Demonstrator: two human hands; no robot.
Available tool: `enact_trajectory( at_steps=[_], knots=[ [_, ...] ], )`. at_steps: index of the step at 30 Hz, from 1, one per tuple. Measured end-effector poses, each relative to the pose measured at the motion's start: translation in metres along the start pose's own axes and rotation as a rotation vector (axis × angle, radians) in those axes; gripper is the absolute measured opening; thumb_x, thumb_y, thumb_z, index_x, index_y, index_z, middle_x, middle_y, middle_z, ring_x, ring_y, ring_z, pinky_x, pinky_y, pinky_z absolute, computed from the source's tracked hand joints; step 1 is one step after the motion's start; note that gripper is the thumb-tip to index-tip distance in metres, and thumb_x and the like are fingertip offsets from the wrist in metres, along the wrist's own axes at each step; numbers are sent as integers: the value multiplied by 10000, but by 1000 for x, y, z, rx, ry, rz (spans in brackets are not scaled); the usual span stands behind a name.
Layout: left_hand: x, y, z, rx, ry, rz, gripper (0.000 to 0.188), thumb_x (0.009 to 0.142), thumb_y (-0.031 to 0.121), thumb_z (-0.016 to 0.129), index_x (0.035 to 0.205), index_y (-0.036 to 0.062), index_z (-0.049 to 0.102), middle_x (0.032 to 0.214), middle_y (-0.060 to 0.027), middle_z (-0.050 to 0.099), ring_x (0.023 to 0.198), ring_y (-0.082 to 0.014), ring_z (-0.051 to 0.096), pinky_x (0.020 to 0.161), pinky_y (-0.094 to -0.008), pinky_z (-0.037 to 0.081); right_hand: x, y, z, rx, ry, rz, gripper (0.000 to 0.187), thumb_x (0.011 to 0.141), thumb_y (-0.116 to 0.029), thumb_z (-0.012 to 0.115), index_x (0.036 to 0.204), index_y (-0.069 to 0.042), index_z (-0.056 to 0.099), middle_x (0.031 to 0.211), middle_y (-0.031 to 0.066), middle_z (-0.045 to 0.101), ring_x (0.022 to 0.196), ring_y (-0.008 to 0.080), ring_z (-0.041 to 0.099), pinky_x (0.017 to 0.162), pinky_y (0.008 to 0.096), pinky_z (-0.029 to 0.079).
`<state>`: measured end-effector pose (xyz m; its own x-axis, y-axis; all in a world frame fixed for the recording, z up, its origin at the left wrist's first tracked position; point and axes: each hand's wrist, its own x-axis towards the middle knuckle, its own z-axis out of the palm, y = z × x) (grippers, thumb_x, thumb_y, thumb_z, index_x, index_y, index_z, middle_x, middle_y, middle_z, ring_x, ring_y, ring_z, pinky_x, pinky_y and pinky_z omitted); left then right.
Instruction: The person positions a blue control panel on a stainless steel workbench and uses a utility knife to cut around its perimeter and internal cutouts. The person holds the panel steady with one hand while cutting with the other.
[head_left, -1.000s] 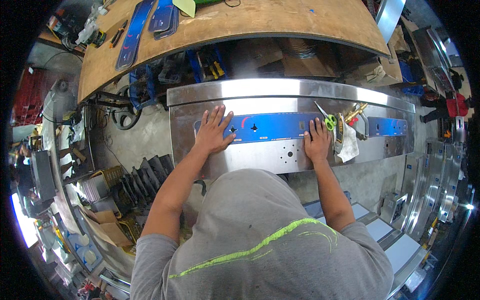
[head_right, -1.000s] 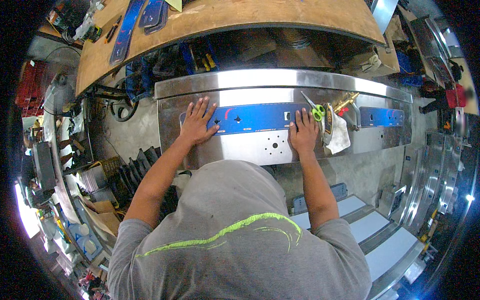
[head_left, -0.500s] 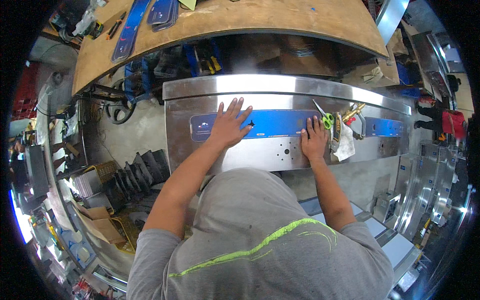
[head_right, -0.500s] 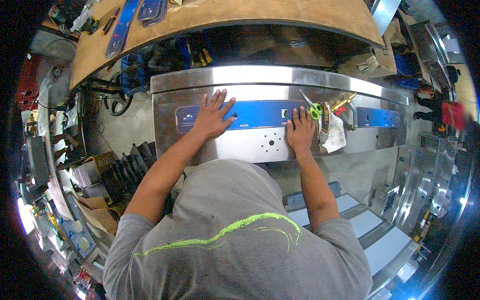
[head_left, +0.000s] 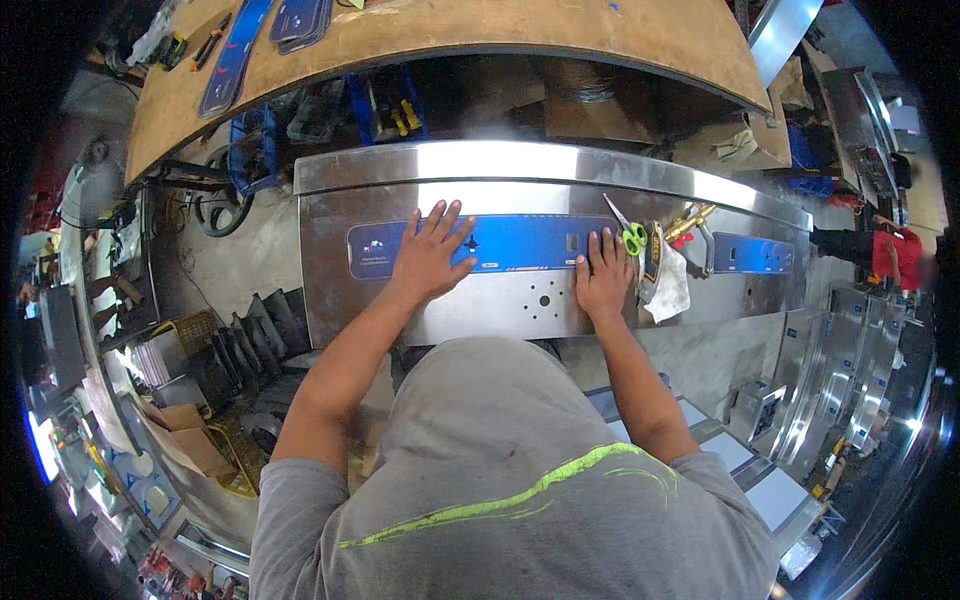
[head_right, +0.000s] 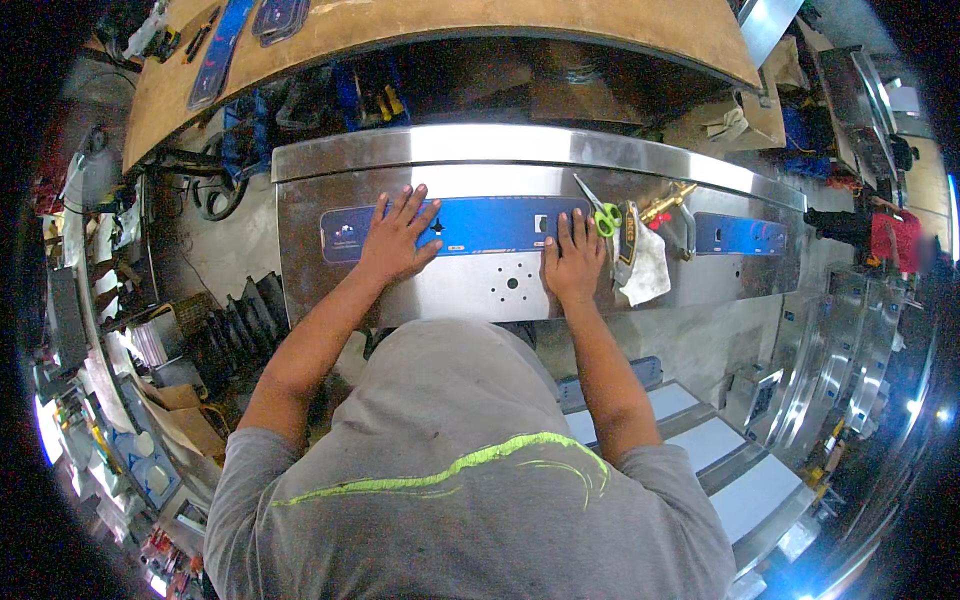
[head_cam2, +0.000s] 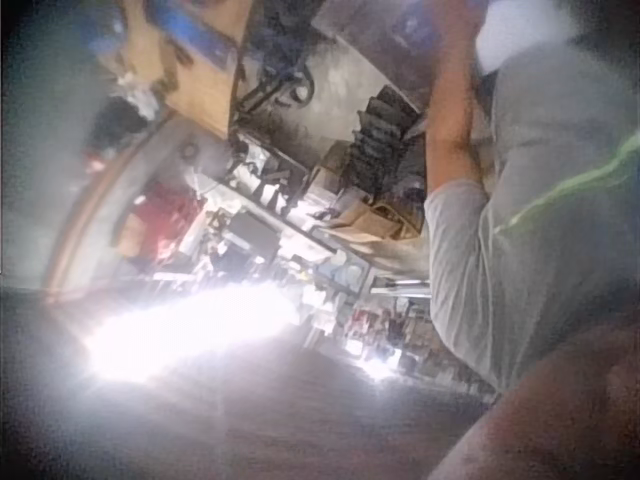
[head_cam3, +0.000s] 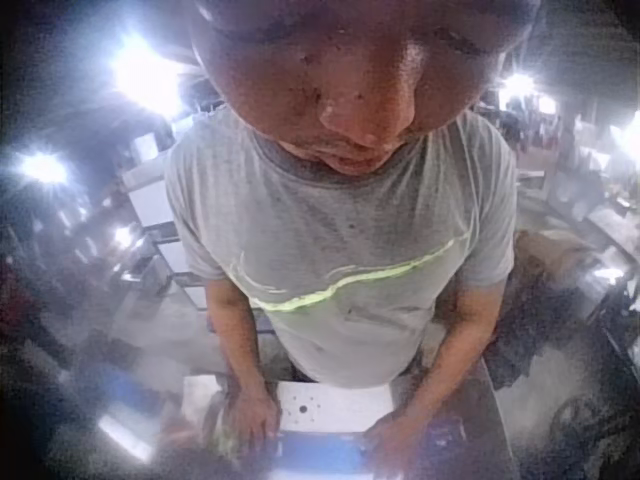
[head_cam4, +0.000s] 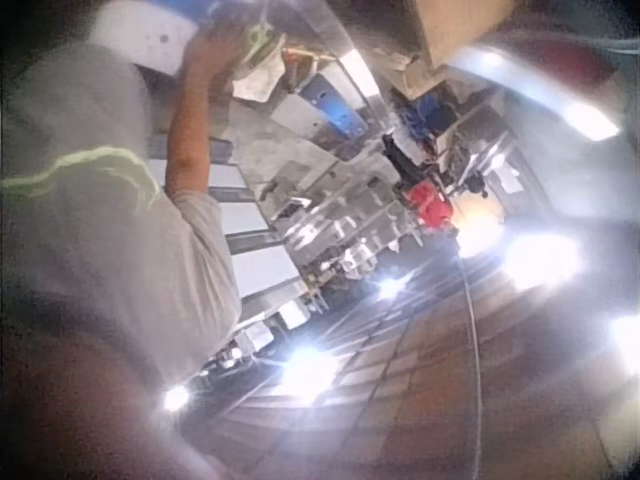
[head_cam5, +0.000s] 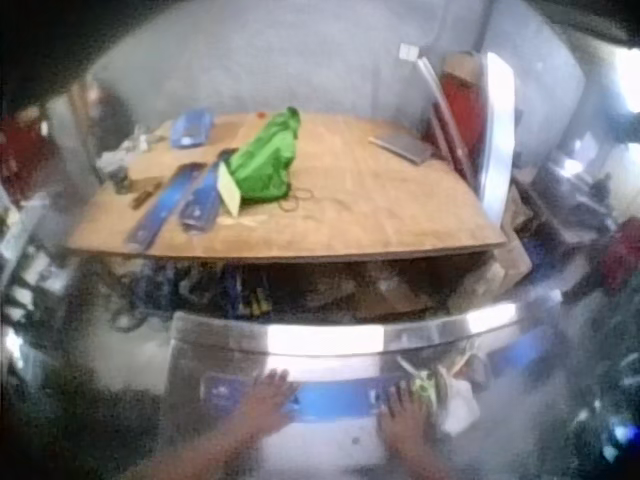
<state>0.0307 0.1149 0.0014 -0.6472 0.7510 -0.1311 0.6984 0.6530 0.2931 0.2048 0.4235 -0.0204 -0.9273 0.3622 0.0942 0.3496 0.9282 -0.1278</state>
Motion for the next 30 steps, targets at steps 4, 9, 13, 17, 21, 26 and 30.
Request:
enact_trajectory(
  at_steps=[4, 9, 13, 17, 21, 26, 30],
  knots=[
    [4, 6, 2, 75, -62, -51, 711, 968, 622, 491, 1594, 312, 363, 1693, -100, 245, 1558, -322, 222, 1255, -590, 100, 2, 0, -2, -14, -29, 6, 537, 996, -409, 525, 1459, -141, 570, 1580, 131, 451, 1466, 370, 376, 1169, 583, 262],
    [6, 15, 8, 121, -31, -95, 703, 963, 638, 495, 1592, 355, 363, 1702, -113, 216, 1566, -344, 191, 1246, -613, 72, 1, 1, -7, 29, -35, -9, 573, 1000, -437, 512, 1494, -146, 530, 1595, 132, 428, 1490, 366, 339, 1182, 586, 239],
    [7, 15, 15, 144, -17, -96, 688, 959, 625, 512, 1587, 386, 366, 1704, -122, 204, 1571, -351, 166, 1244, -622, 56, 1, 3, -11, 88, -41, -6, 540, 979, -385, 548, 1438, -103, 581, 1567, 160, 455, 1462, 394, 371, 1170, 580, 273],
    [8, 16, 18, 96, 22, -90, 683, 933, 577, 585, 1560, 348, 439, 1694, -152, 224, 1560, -398, 178, 1222, -653, 82, 3, 22, -30, 369, -25, -68, 445, 887, -254, 666, 1280, -45, 668, 1416, 216, 577, 1331, 409, 522, 1102, 521, 406],
    [9, 19, 19, 146, 19, -98, 688, 935, 582, 571, 1570, 369, 410, 1704, -141, 194, 1565, -390, 161, 1224, -654, 71, 9, 50, -63, 412, 87, -42, 357, 875, -196, 676, 1185, -20, 689, 1217, 197, 674, 1118, 394, 630, 980, 473, 496],
    [7, 21, 16, 159, 16, -106, 685, 949, 587, 539, 1585, 402, 364, 1713, -125, 169, 1572, -364, 146, 1237, -638, 56, 53, 71, -81, 256, 50, -8, 322, 878, -206, 677, 1155, -44, 705, 1097, 178, 683, 1015, 379, 653, 891, 479, 523],
    [18, 38, 12, 145, -39, -50, 639, 979, 530, 519, 1577, 339, 403, 1696, -108, 239, 1564, -339, 196, 1239, -632, 84, 66, 67, -79, 241, -105, -59, 307, 882, -211, 683, 1148, -59, 707, 1059, 161, 669, 1008, 371, 648, 876, 480, 528]
  ],
)
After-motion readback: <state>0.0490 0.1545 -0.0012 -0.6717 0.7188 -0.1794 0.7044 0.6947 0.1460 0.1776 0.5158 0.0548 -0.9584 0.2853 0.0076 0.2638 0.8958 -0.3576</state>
